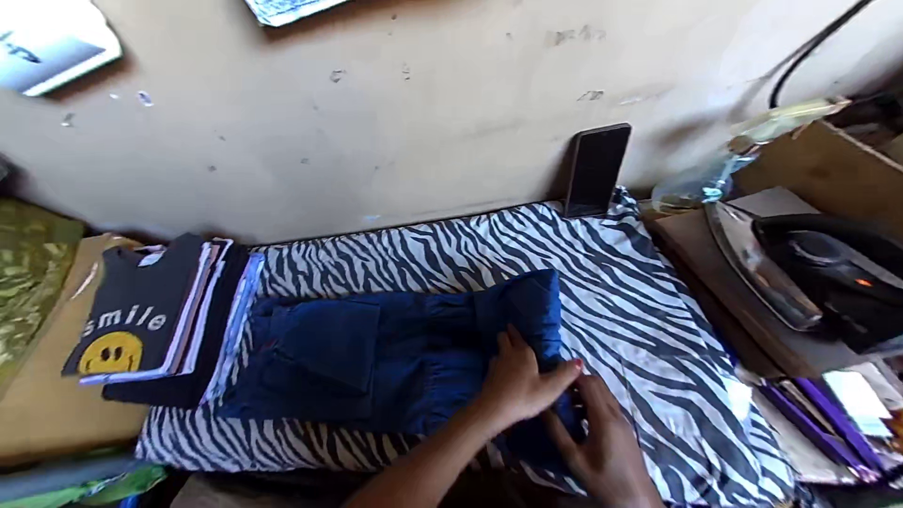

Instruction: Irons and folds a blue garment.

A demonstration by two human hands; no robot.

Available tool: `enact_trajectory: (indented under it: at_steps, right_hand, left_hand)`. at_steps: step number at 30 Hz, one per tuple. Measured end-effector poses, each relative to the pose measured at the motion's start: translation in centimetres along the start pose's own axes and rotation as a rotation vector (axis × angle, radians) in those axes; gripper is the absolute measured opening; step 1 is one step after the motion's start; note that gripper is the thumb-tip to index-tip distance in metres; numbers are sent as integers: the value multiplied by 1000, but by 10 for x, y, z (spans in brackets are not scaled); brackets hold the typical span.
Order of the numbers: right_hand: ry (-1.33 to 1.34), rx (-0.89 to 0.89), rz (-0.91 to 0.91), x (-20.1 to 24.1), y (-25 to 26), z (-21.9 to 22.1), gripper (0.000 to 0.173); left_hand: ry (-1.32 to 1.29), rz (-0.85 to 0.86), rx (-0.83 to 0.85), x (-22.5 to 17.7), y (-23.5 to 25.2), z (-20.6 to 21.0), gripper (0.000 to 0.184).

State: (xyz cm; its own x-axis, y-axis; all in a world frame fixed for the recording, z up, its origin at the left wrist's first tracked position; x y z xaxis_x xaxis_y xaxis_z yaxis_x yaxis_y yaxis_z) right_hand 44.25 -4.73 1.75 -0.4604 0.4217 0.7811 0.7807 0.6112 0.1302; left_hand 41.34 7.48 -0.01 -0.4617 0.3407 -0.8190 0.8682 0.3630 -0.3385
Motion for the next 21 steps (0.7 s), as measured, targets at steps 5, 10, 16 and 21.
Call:
enact_trajectory:
  at_steps: [5, 10, 16, 21]
  right_hand:
    - [-31, 86, -270, 78, -41, -25, 24]
    - [272, 351, -353, 106, -45, 57, 25]
    - [-6, 103, -139, 49, 31, 127, 72]
    - [-216, 76, 59, 2, 36, 129, 68]
  left_hand:
    - [-90, -27, 126, -29, 27, -4, 36]
    - [-174, 76, 262, -126, 42, 14, 41]
    - [-169, 164, 333, -177, 34, 26, 42]
    - [-393, 205, 186, -139, -9, -54, 36]
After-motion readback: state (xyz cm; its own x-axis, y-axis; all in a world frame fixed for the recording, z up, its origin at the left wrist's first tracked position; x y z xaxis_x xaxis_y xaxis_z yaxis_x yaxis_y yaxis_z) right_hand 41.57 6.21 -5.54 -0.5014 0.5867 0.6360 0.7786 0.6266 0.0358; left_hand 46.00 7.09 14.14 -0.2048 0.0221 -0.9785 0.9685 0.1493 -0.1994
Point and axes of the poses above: each hand's wrist, its own y-axis towards the middle knuckle, its own z-axis out of the palm, x = y × z, the point moved 10 cm from there along y, towards the middle knuckle, and after that the axes turned 9 degrees about z, right-handed, at the moved point
